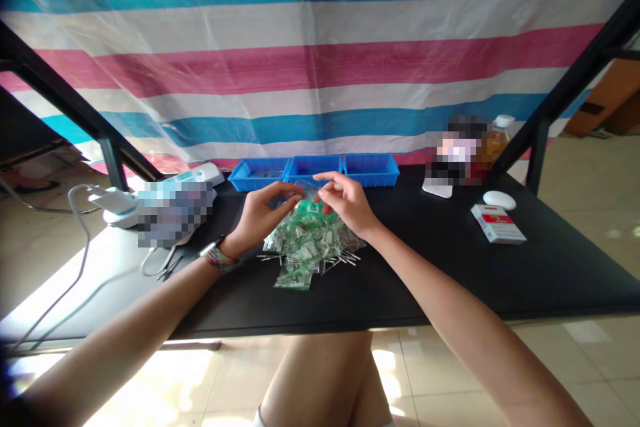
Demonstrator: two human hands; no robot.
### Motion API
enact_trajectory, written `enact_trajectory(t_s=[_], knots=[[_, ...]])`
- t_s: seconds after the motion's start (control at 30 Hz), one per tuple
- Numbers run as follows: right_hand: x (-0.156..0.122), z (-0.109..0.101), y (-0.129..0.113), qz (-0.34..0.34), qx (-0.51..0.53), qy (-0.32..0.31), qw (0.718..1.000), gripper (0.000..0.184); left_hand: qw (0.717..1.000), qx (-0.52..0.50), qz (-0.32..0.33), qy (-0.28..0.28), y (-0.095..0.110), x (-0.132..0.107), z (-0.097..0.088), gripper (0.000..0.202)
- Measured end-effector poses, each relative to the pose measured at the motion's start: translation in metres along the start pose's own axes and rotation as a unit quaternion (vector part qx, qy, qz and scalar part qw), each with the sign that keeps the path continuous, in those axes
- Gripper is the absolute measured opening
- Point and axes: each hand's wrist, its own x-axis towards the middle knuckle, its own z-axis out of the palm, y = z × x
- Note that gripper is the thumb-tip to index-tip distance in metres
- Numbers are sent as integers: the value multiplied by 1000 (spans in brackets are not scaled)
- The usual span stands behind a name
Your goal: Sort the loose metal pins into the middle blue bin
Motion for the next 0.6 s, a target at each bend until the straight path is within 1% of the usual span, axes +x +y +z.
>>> enact_trajectory(t_s=[0.03,0.07,0.13,0.2,0.23,0.3,0.37,0.43,0.5,0.53,0.6], knots=[[-2,0,0,-53,-66,17,996,39,999,-36,-31,14,0,1,0,30],[-3,0,0,-106,-137,27,984,43,995,-74,-58,24,0,2,1,37],[-7,1,0,-192,-265,25,945,48,986,-138,-90,34,-1,4,1,47],[-10,3,-2,-237,-344,19,908,46,979,-173,-102,33,-1,5,2,51],[-11,4,-2,-247,-365,25,897,43,977,-182,-106,31,-1,6,2,51],[-12,6,-3,-255,-381,46,887,35,975,-190,-113,23,-1,5,2,52],[-12,8,-4,-256,-374,60,889,24,974,-195,-115,10,1,4,3,54],[-11,9,-4,-252,-349,66,900,16,974,-199,-108,-5,3,2,3,50],[-10,9,-4,-231,-301,71,923,17,976,-197,-93,-24,5,1,3,41],[-8,9,-3,-210,-267,76,938,20,978,-190,-81,-29,5,0,2,39],[-5,8,0,-143,-178,85,970,25,986,-157,-43,-22,5,0,1,40]])
